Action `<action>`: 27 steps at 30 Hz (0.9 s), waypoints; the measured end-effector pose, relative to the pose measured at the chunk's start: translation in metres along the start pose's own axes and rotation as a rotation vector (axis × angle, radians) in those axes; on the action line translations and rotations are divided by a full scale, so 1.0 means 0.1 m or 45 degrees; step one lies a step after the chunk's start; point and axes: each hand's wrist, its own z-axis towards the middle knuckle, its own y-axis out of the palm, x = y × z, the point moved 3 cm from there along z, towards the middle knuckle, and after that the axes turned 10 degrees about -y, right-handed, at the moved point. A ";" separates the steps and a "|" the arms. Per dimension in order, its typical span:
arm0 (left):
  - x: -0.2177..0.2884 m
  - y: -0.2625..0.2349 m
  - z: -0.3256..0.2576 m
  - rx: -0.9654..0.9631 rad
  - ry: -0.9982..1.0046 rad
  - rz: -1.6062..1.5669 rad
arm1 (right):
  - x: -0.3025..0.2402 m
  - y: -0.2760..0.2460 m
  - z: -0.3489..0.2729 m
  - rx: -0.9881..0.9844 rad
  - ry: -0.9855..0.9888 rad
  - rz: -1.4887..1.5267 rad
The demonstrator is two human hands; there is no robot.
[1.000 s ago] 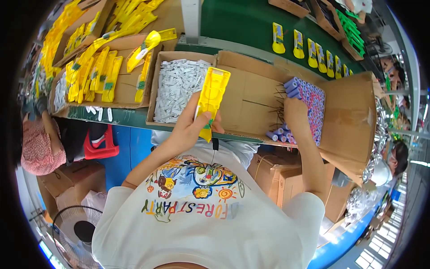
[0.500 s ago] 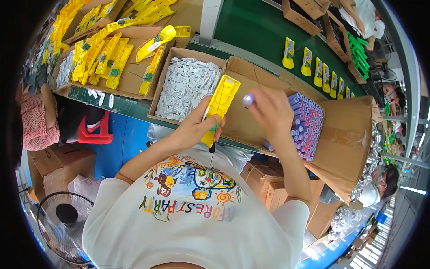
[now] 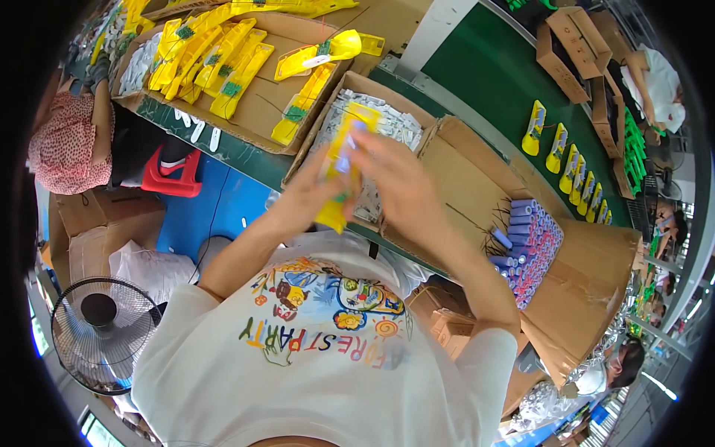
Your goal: Assembling internal components into a plastic housing for a light fixture on a factory line.
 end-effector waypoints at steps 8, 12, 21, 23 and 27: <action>0.10 -0.39 -0.23 0.237 0.257 -0.480 | 0.55 0.69 0.35 -0.451 -0.174 0.385; 0.06 -0.37 -0.28 0.152 0.230 -0.596 | 0.56 0.67 0.30 -0.400 -0.242 0.308; -0.04 -0.20 -0.22 0.155 0.059 -0.221 | 0.64 0.27 0.28 0.151 0.734 1.315; -0.08 -0.14 -0.17 0.112 0.086 -0.204 | 0.63 0.23 0.29 0.170 0.791 1.382; -0.06 -0.03 -0.08 0.134 0.113 -0.077 | 0.58 0.21 0.23 0.262 0.938 1.578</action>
